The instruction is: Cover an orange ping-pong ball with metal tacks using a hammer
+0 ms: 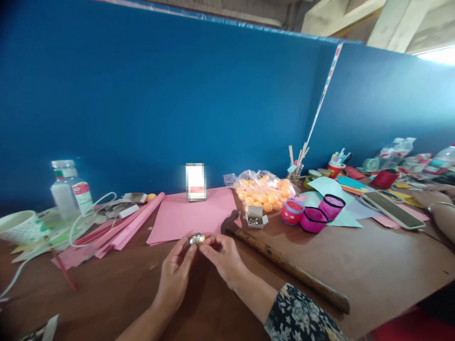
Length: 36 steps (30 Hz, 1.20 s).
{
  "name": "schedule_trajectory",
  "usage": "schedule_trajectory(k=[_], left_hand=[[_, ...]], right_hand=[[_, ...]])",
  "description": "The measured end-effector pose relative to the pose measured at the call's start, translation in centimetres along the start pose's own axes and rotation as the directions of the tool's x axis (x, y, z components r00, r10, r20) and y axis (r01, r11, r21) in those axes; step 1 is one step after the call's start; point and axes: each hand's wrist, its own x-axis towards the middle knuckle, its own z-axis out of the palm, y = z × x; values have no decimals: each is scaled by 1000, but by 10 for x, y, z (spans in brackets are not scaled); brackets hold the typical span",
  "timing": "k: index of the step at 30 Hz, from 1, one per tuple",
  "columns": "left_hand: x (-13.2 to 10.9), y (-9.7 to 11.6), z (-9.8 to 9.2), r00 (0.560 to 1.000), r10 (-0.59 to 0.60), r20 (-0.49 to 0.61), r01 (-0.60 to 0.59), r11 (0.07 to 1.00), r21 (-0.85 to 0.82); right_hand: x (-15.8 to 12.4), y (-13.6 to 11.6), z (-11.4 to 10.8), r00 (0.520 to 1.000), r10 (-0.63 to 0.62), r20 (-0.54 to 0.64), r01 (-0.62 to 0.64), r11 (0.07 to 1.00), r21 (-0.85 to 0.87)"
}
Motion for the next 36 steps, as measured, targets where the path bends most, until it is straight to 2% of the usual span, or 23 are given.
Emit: schedule_trajectory(k=[4,6,11,14,21,28,36], left_hand=[[0,2,0,1000,4,6,-4,999,36],[-1,2,0,1000,-20,16,20,1000,-1],[-1,-1,4,986,-151,72,166,939,-303],[-1,-3,4,978,-191,87,210,901,-380],[2,-4,4,971,-227,74,238,893,-381],[0,-5,3,987,-141,73,156,947,-279],[-2,-4,0,984,-115,137,146,960,-240]], right_hand=[[0,4,-1,999,-1,-35,2,1000,28],[0,5,0,999,-2,-50,4,999,31],[0,5,1,996,20,-87,-22,999,-28],[1,5,1,996,-2,-84,-5,997,-79],[0,12,1,996,-77,-42,70,986,-149],[-4,5,2,991,-132,-23,118,943,-310],[-8,-1,4,990,-138,-32,117,925,-361]])
